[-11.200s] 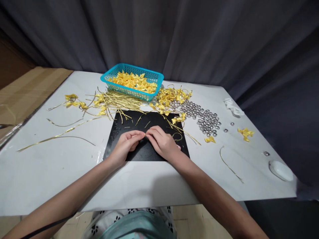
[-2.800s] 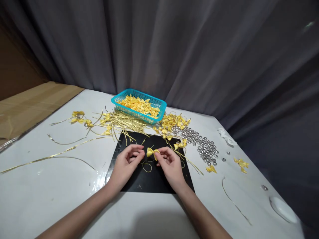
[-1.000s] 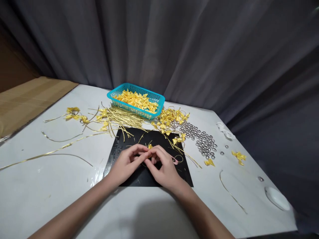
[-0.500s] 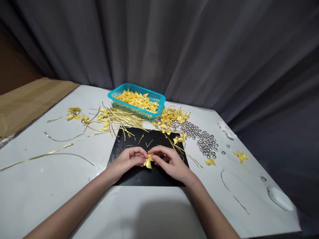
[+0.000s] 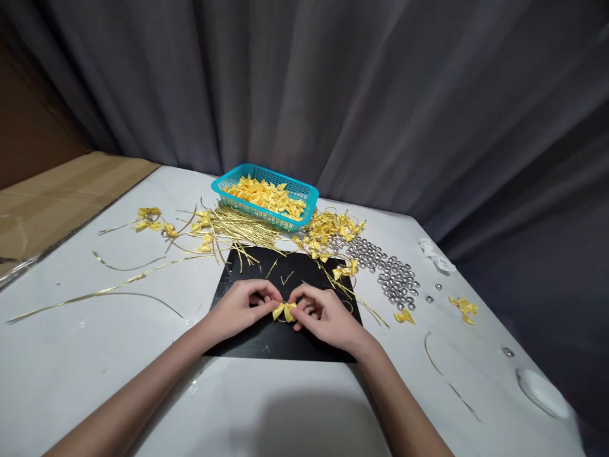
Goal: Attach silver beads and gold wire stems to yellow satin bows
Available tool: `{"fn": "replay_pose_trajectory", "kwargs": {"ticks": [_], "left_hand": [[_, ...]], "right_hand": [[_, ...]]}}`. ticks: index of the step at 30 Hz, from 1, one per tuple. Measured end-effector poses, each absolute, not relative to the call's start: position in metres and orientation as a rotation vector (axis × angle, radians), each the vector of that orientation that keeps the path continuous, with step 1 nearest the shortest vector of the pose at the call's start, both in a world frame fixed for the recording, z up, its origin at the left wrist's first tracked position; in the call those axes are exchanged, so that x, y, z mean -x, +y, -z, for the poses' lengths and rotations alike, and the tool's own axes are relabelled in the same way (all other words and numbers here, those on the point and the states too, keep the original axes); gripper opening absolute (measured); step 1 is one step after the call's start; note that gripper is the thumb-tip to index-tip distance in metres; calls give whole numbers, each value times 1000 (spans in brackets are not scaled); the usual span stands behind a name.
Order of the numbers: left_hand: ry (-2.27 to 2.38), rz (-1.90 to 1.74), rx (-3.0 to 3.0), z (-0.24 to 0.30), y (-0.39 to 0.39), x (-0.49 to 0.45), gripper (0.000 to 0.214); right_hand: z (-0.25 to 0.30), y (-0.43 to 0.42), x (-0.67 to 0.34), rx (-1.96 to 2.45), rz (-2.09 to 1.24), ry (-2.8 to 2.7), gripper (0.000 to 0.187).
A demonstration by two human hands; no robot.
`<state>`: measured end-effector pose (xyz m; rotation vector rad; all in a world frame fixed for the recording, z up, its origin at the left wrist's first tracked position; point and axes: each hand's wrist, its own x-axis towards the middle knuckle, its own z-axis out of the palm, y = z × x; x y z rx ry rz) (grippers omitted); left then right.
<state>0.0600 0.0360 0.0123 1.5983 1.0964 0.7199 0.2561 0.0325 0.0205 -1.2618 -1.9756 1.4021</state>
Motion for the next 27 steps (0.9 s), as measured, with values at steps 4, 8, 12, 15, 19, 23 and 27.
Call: {"fn": "replay_pose_trajectory", "kwargs": {"ticks": [4,8,12,15,19,23,27], "left_hand": [[1077,-686,-1916,-11,35,-57,15],[1075,-574,-2236,-12,32,-54,19],[1085,-471,-2478,-11,32,-52,22],[1105,-408,-2536,-11,33,-53,23],[1149,-347,-2596,-12,32,-56,25],[1185,-311,-2618,-13,30,-58,26],[1185,-347,-2598,-13,30,-57,26]], "right_hand": [[-21,31,-253,1348,-1319,-2087,12],[-22,31,-251,1324,-1169,-2203,14],[-21,32,-251,1311,-1087,-2207,16],[-20,32,-252,1339,-1058,-2239,16],[-19,33,-252,1353,-1005,-2297,15],[-21,34,-253,1321,-945,-2339,14],[-20,34,-253,1279,-945,-2325,13]]}}
